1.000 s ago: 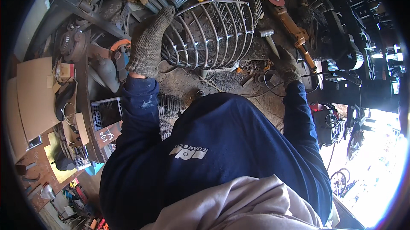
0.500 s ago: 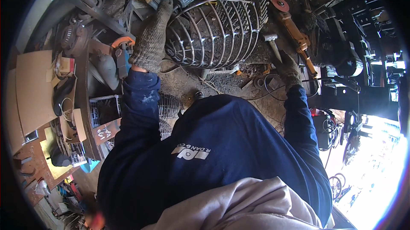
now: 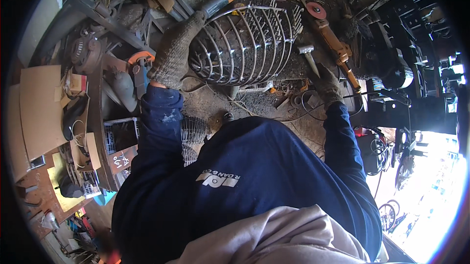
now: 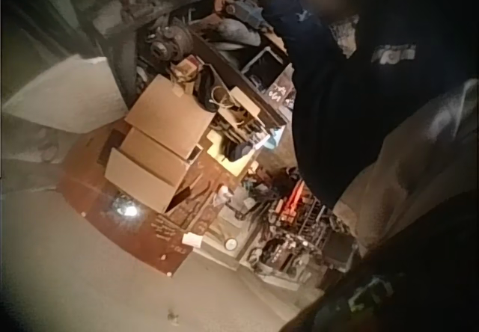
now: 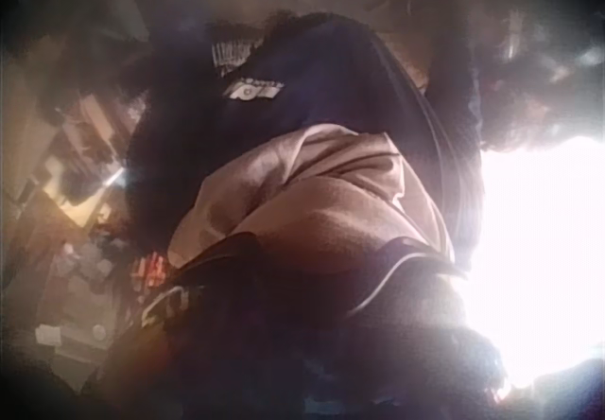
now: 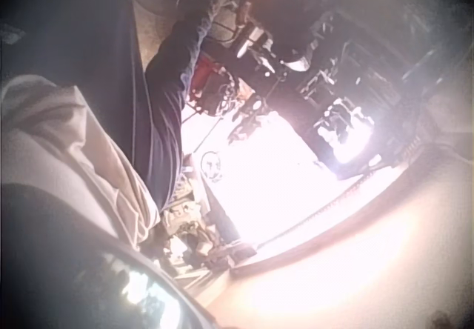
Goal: The person uses an angle grinder to smooth a metal cage-like sculpture and then uses a hammer to strike a metal rod held against the structure.
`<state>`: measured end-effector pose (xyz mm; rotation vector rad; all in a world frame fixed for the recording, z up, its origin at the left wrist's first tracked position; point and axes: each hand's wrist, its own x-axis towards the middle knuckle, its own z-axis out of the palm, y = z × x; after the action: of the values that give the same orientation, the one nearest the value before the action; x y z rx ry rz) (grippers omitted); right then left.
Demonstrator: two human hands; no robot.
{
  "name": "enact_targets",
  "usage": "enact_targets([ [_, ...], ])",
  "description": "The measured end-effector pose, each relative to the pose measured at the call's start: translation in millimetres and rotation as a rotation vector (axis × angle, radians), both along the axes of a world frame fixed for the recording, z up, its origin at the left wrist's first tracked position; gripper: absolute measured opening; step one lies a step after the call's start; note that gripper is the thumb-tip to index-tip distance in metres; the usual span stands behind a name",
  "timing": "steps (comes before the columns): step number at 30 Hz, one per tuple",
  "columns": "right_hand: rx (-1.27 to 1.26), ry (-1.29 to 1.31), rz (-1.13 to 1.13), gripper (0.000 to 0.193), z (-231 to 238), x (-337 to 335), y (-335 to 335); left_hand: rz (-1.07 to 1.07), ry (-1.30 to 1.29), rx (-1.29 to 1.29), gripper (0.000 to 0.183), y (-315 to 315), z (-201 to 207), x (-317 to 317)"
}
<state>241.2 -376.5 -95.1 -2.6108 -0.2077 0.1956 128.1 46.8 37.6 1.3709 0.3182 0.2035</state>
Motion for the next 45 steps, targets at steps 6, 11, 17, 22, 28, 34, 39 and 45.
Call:
enact_targets([
  [6, 0.087, 0.051, -0.053, 0.054, 8.1, -5.0, 3.7, -0.029, -0.396, 0.597, 0.029, 11.0, -23.3, 8.7],
  [11, 0.075, 0.053, -0.058, 0.054, 7.0, -3.6, 4.0, -0.058, -0.228, 0.217, 0.028, 19.0, -30.2, 11.9],
  [17, 0.063, 0.023, -0.074, 0.056, -4.4, -3.5, -3.1, -0.035, -0.071, 0.187, 0.029, 16.4, -18.4, 8.5],
  [22, 0.092, 0.134, -0.023, 0.061, 14.6, -4.3, 2.6, 0.009, -0.222, 0.276, 0.029, 19.1, -27.9, 7.6],
  [28, 0.116, -0.012, -0.014, 0.045, 5.3, -4.3, 1.1, 0.027, -0.159, 0.223, 0.027, 24.9, -32.9, 6.6],
  [34, 0.041, -0.03, -0.021, 0.044, 14.3, -7.1, 5.6, 0.004, -0.263, 0.45, 0.026, 38.2, -47.8, 4.5],
  [39, 0.069, 0.006, -0.031, 0.047, 7.5, -3.9, 2.8, 0.013, -0.217, 0.256, 0.025, 36.0, -45.5, 2.6],
  [45, 0.08, 0.02, -0.047, 0.05, 2.5, -2.6, 0.7, 0.039, -0.183, 0.118, 0.023, 25.4, -33.6, 0.0],
])
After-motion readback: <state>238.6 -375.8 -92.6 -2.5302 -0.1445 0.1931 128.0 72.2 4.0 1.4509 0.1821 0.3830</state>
